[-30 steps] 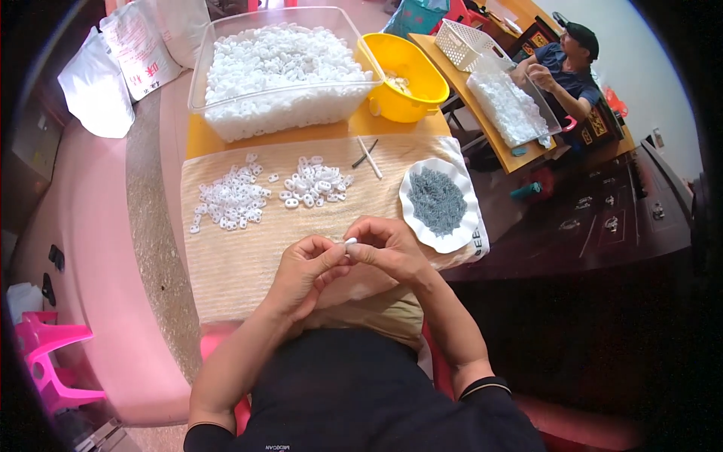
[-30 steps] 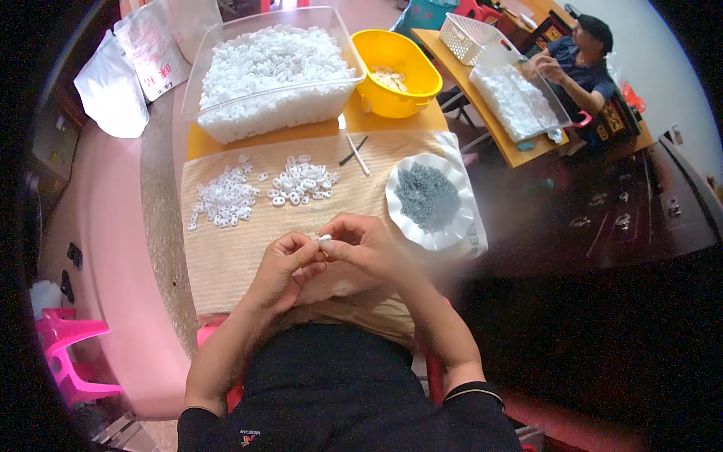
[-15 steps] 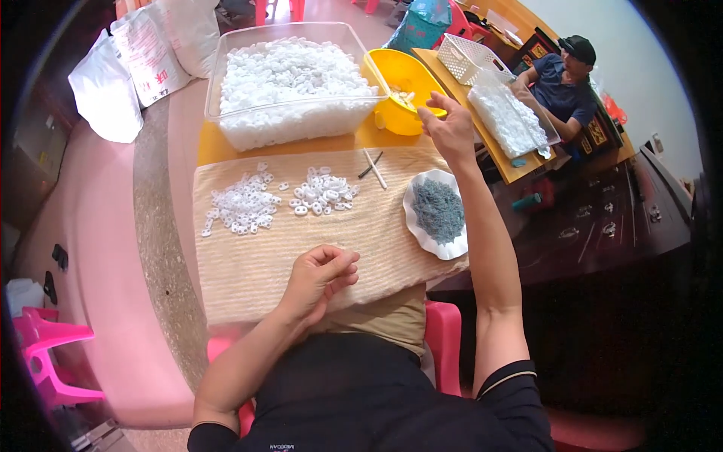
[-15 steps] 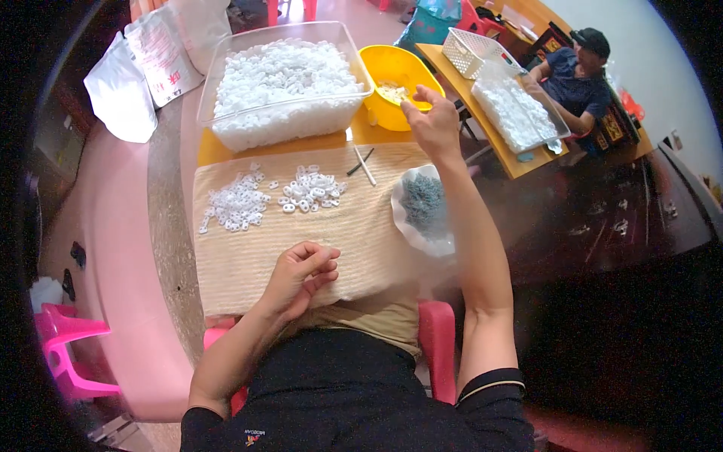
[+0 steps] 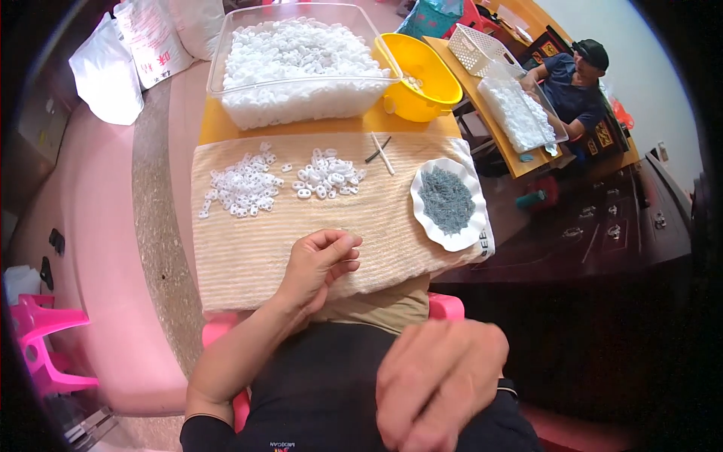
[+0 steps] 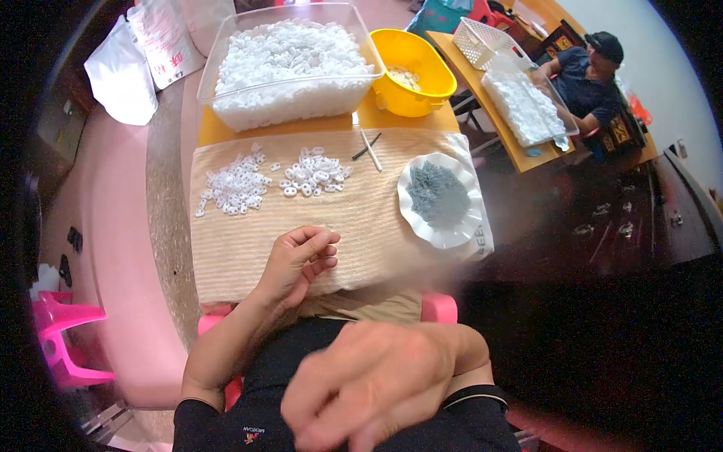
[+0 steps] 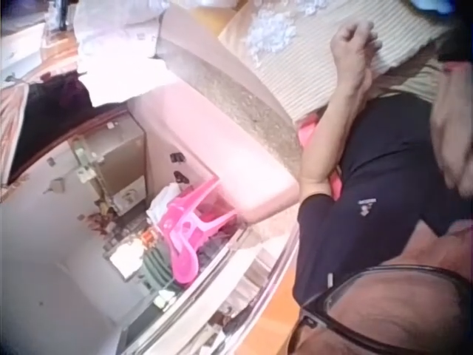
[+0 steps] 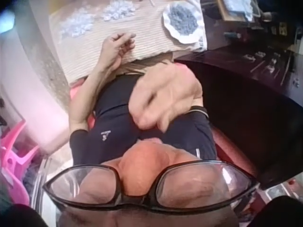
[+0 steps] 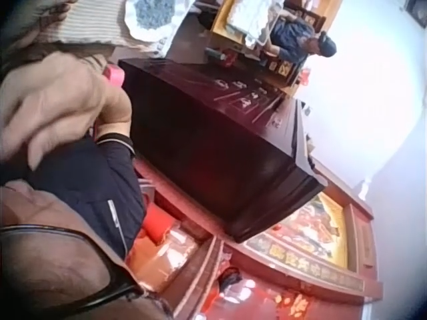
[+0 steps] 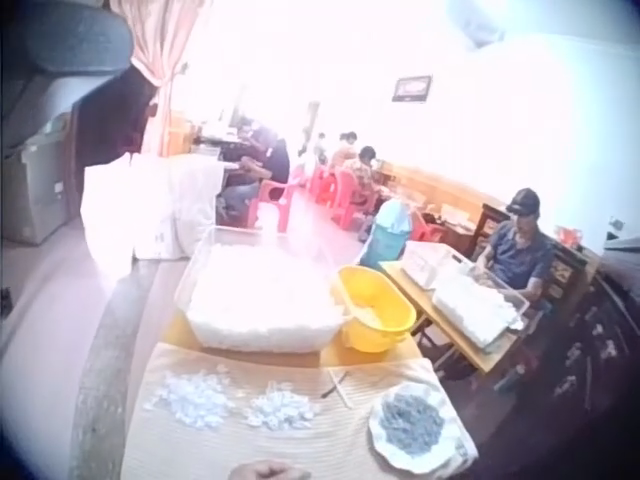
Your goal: Assembling small white plastic components by hand at a workbench.
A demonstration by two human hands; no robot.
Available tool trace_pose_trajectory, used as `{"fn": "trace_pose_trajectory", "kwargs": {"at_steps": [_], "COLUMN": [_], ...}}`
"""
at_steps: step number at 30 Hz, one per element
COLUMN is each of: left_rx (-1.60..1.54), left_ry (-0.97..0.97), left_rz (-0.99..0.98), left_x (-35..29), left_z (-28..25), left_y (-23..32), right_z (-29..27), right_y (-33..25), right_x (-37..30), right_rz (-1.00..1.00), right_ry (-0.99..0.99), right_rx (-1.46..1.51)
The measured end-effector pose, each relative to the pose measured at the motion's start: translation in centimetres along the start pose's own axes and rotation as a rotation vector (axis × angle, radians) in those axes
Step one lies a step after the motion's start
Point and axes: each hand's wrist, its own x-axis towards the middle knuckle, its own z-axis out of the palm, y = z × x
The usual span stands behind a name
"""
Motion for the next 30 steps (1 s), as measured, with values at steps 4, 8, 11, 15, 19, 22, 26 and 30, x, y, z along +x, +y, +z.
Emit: {"fn": "trace_pose_trajectory", "kwargs": {"at_steps": [4,8,11,15,19,22,26,30], "left_rx": [0.03,0.032,0.03,0.03,0.014,0.033,0.004,0.003], "left_ry": [0.004,0.027,0.035,0.036,0.047,0.053,0.047,0.043], "left_rz": [0.012,0.032,0.037,0.049,0.06,0.058,0.061,0.068], "left_x": [-0.2,-0.5,-0.6,-0.5,-0.3,-0.3,-0.3,-0.3], "left_z": [0.3,0.3,0.1,0.6,0.3,0.1,0.1,0.1], "left_y": [0.1,0.0,0.0,0.1,0.0,-0.1,0.1,0.1], "right_z": [1.2,2.5,2.4,1.8,-1.4,-3.6,-5.4,-8.2], "right_y": [-1.3,-1.6,-1.3,-1.3,0.8,1.5,1.9,3.5], "right_x": [1.9,0.6,-1.2,-2.8,-6.4,-8.4,-7.7,-8.4], "right_rz": [-0.039,-0.09,-0.062,0.039,0.101,0.201,0.418,0.421], "right_ry": [-0.11,0.008,0.131,0.254,0.369,0.464,0.486,0.528], "right_rx": [-0.016,-0.021,-0.089,-0.387,-0.68,-0.849,-0.887,-1.075]}}
